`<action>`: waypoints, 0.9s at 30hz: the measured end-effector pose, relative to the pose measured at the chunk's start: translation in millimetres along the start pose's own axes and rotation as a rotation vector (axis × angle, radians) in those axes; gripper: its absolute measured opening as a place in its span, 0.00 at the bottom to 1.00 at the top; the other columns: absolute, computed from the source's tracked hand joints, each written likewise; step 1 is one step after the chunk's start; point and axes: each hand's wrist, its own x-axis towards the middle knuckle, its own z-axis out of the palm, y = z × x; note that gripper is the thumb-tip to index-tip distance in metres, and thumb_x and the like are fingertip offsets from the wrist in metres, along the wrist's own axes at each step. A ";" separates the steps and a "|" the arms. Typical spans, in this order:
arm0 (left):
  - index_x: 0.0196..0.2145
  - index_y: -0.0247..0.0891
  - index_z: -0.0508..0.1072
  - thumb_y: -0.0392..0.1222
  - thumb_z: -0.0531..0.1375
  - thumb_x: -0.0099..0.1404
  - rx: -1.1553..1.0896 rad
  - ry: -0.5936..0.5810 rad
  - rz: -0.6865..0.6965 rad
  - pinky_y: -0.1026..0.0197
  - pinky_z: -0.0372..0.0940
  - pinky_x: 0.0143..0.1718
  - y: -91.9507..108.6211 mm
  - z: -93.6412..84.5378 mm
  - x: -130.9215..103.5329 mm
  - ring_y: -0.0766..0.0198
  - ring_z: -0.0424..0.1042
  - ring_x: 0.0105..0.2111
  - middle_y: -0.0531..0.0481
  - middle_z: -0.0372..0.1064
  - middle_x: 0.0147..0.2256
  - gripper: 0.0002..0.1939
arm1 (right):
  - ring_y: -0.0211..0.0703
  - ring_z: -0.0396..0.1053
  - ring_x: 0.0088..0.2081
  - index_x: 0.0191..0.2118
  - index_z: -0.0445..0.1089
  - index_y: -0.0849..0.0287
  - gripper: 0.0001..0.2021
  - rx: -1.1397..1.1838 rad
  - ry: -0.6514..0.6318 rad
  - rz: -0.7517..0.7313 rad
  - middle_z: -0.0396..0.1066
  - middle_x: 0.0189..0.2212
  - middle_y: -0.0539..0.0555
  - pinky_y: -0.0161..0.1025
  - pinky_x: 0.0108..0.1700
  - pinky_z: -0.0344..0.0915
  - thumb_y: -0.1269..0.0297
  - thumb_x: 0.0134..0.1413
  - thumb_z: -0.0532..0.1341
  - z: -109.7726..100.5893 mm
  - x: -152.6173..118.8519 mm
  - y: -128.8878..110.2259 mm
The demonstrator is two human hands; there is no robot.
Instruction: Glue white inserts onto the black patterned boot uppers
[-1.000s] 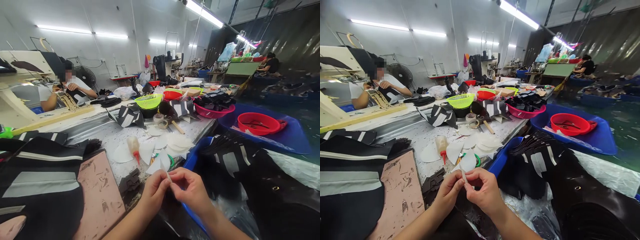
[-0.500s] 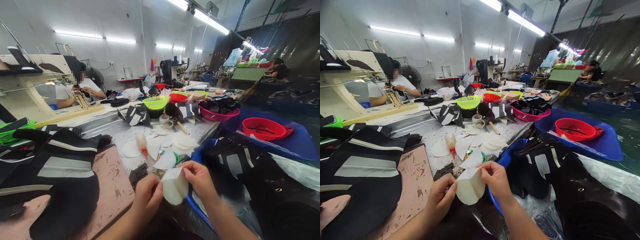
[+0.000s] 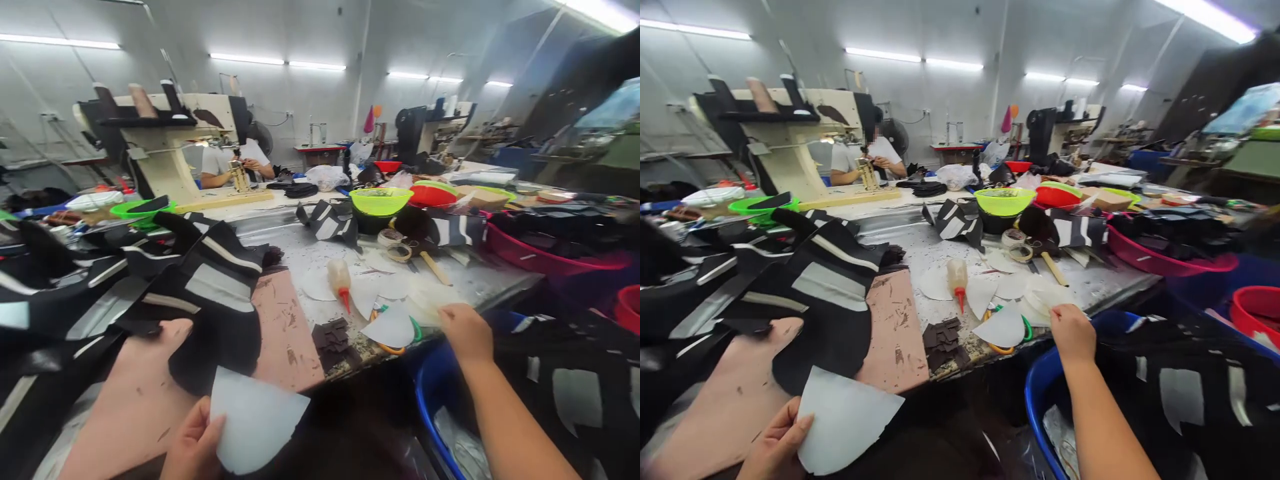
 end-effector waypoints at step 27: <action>0.30 0.35 0.70 0.46 0.59 0.52 0.149 -0.149 -0.102 0.57 0.65 0.36 26.1 -45.0 72.4 0.57 0.70 0.34 0.47 0.70 0.30 0.11 | 0.37 0.58 0.24 0.15 0.53 0.57 0.14 0.723 -1.162 -0.285 0.59 0.19 0.48 0.36 0.28 0.55 0.60 0.45 0.55 75.7 -99.5 -302.9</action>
